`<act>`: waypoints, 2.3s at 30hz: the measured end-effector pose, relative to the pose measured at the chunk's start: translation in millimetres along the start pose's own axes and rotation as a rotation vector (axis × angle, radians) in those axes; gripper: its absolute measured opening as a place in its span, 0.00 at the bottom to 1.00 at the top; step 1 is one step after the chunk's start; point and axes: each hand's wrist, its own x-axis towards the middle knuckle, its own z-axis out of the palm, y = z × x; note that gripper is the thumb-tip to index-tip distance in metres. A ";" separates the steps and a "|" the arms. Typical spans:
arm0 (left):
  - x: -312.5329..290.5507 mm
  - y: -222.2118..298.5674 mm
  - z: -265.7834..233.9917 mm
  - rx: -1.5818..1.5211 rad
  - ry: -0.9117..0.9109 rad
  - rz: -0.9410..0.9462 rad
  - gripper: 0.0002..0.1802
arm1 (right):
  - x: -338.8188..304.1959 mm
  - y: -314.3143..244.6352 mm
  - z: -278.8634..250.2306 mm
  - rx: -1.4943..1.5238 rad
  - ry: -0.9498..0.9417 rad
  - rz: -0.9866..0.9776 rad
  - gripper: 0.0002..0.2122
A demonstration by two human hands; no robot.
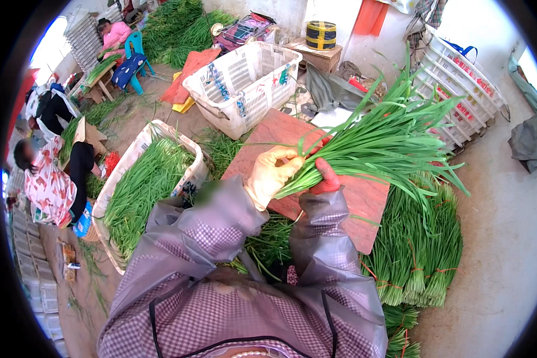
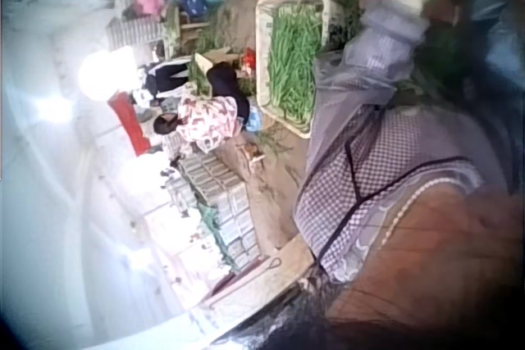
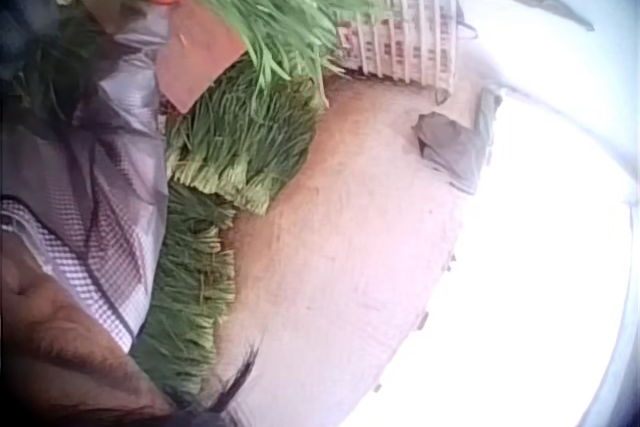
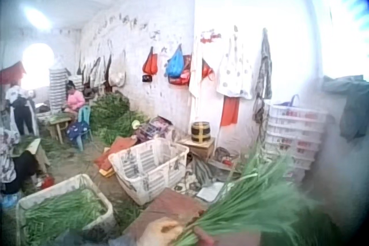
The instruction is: The person bundles green onions by hand, picking up a bunch from a crate, aligning the ends on a board, and tying them together with a red string.
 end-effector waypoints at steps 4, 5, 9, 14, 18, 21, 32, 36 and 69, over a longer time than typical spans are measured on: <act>-2.3 11.6 -12.9 -0.235 -0.092 -0.186 0.09 | -5.9 -8.6 4.3 0.123 0.098 0.141 0.26; -3.1 10.9 -13.5 -0.327 -0.103 -0.210 0.09 | -4.3 -9.1 -1.5 0.154 0.096 0.124 0.25; -11.5 1.3 -25.1 -0.619 -0.183 -0.223 0.10 | -2.6 -11.1 -11.7 0.277 0.117 0.083 0.21; -35.5 -12.7 -45.4 -0.896 -0.180 -0.248 0.11 | 1.6 -24.2 -27.5 0.341 0.114 0.008 0.18; -55.5 -22.9 -103.1 -0.967 -0.138 -0.260 0.11 | 7.0 -62.1 -64.3 0.369 0.092 -0.013 0.18; -72.4 -33.3 -173.5 -0.920 0.227 -0.150 0.10 | 8.2 -102.8 -103.4 0.305 0.044 0.026 0.19; -96.6 -77.0 -205.7 -0.759 0.786 -0.506 0.08 | -10.6 -65.2 -108.1 -0.067 0.708 0.708 0.07; -89.5 -91.7 -196.2 -0.781 0.619 -0.506 0.09 | -2.2 -15.0 -179.3 -0.717 0.815 0.950 0.24; -297.2 157.0 -431.2 -0.259 1.004 0.323 0.19 | 19.6 156.9 47.1 -1.027 -0.463 0.779 0.14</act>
